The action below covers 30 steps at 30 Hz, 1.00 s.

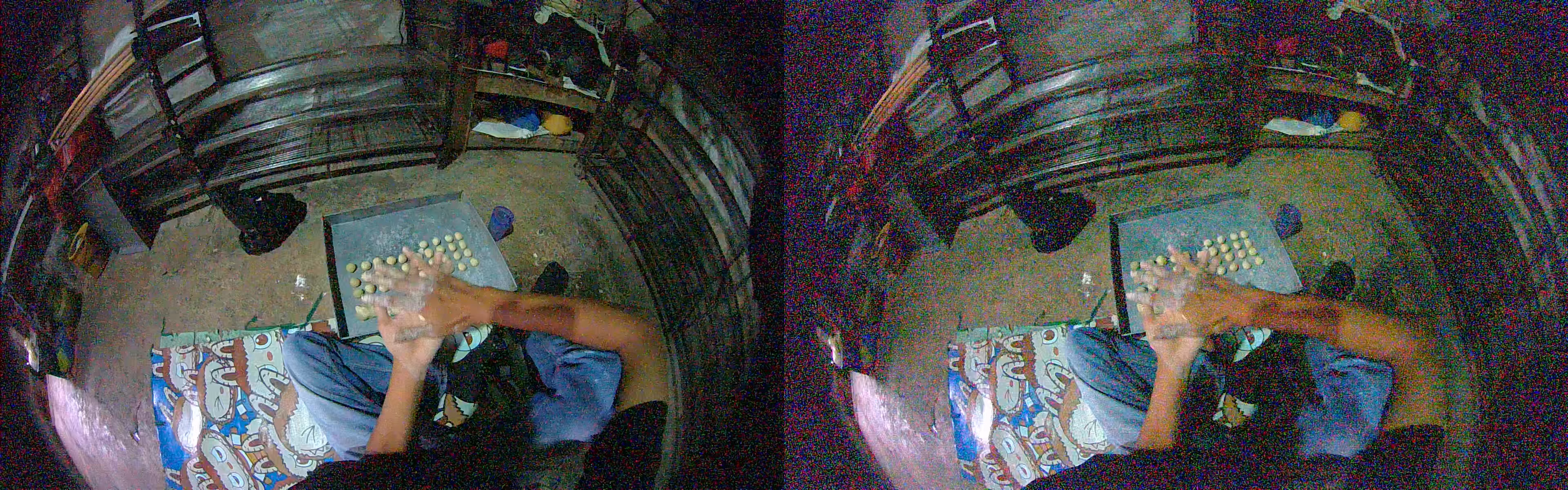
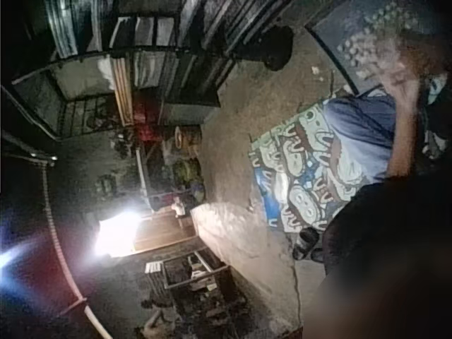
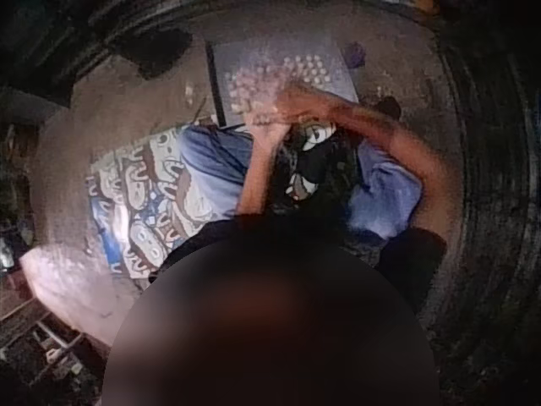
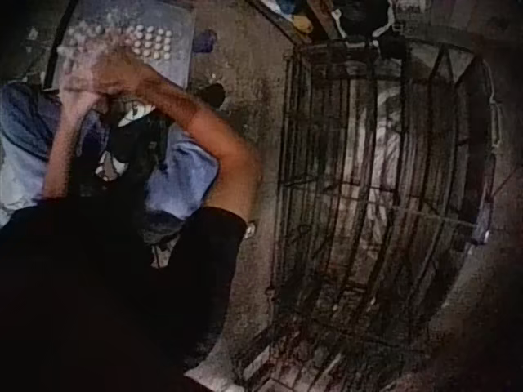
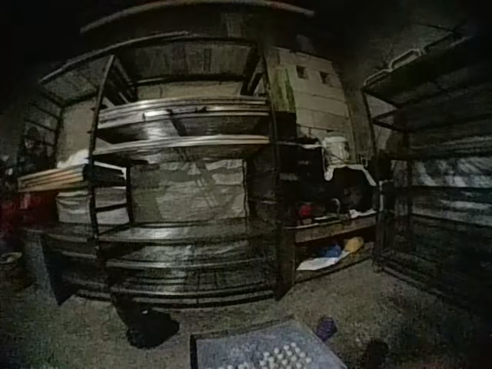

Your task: The person rolls small pieces of dough into spheres between their palms and places them in neat rows on a metal baking tray.

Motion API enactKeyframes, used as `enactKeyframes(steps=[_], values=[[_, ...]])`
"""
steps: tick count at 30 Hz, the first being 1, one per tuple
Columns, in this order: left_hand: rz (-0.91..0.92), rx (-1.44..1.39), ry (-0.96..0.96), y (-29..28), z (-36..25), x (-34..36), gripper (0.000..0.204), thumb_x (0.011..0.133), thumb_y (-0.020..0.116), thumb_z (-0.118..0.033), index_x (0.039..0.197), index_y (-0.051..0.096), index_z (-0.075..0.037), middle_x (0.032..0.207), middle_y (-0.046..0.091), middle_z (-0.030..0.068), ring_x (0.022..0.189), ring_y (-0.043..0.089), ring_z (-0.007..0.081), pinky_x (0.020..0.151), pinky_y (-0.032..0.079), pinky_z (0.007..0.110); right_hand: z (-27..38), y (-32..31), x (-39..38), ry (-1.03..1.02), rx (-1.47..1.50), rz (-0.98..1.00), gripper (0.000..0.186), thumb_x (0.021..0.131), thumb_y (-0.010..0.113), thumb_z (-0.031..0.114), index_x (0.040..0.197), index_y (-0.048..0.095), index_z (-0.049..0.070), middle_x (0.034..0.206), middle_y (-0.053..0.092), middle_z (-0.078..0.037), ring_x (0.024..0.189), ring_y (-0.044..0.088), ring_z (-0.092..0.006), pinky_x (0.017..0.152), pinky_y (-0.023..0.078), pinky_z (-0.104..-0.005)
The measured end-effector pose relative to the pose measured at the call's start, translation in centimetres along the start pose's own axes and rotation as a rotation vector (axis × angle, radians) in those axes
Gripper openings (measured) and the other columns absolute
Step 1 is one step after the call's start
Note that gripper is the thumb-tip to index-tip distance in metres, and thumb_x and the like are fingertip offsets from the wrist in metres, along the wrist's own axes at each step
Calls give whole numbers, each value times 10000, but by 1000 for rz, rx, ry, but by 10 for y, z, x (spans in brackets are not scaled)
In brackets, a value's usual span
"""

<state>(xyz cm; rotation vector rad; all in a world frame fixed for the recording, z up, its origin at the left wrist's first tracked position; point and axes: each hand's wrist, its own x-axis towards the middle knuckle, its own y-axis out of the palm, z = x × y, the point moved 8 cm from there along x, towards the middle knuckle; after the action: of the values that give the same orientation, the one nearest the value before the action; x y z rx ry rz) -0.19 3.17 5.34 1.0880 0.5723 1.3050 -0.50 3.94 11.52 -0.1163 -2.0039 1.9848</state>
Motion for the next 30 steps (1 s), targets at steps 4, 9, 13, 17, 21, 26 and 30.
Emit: enactKeyframes(steps=[4, 9, 13, 17, 21, 26, 30], values=[[170, 569, 155, 10, -19, 14, 898, 887, 332, -723, 1566, 130, -171, 1620, 70, 179, 1498, 85, 334, 1216, 42, 500, 34, 4, -9, -96, 257, 3, 750, 874, 541, 584, 1501, 362, 212, 1588, 248, -137, 1462, 218, -356, 1186, 78, -581], [226, 603, 60, 1, -1, 17, 913, 861, 311, -770, 1570, 105, -234, 1627, 24, 166, 1504, 50, 319, 1214, -4, 492, 67, -16, 9, -162, 200, -180, 792, 851, 523, 677, 1484, 384, 222, 1562, 303, -138, 1448, 248, -358, 1163, 137, -613], [56, 575, -21, -9, 23, 10, 912, 862, 331, -757, 1561, 141, -202, 1615, 100, 165, 1489, 108, 331, 1202, 74, 514, 43, -11, 15, -117, 143, -122, 750, 886, 472, 671, 1497, 364, 251, 1572, 292, -122, 1464, 233, -325, 1169, 85, -616], [-69, 505, -11, -20, 19, 0, 866, 895, 344, -695, 1546, 201, -142, 1595, 203, 159, 1462, 206, 350, 1184, 165, 534, 3, -9, 9, -44, 81, -7, 764, 869, 520, 639, 1504, 351, 249, 1595, 244, -103, 1483, 178, -309, 1165, 73, -626], [6, 105, -116, -8, 9, 0, 836, 906, 359, -665, 1533, 244, -124, 1581, 253, 153, 1448, 244, 351, 1178, 200, 520, -3, -20, 1, -9, 103, 34, 781, 851, 556, 615, 1508, 347, 248, 1605, 223, -98, 1493, 151, -302, 1161, 73, -635], [133, 622, 66, -1, -9, 11, 937, 861, 319, -755, 1562, 150, -157, 1617, 105, 167, 1490, 117, 344, 1204, 78, 521, 30, 15, -4, -95, 238, -4, 821, 829, 578, 620, 1508, 352, 217, 1599, 232, -111, 1489, 150, -333, 1163, 69, -628], [175, 651, 84, -15, -12, 21, 914, 865, 268, -757, 1570, 123, -193, 1620, 68, 187, 1495, 95, 349, 1207, 41, 519, 52, 21, -19, -105, 278, -13, 828, 829, 580, 625, 1508, 351, 210, 1598, 231, -118, 1487, 152, -343, 1162, 66, -630]])
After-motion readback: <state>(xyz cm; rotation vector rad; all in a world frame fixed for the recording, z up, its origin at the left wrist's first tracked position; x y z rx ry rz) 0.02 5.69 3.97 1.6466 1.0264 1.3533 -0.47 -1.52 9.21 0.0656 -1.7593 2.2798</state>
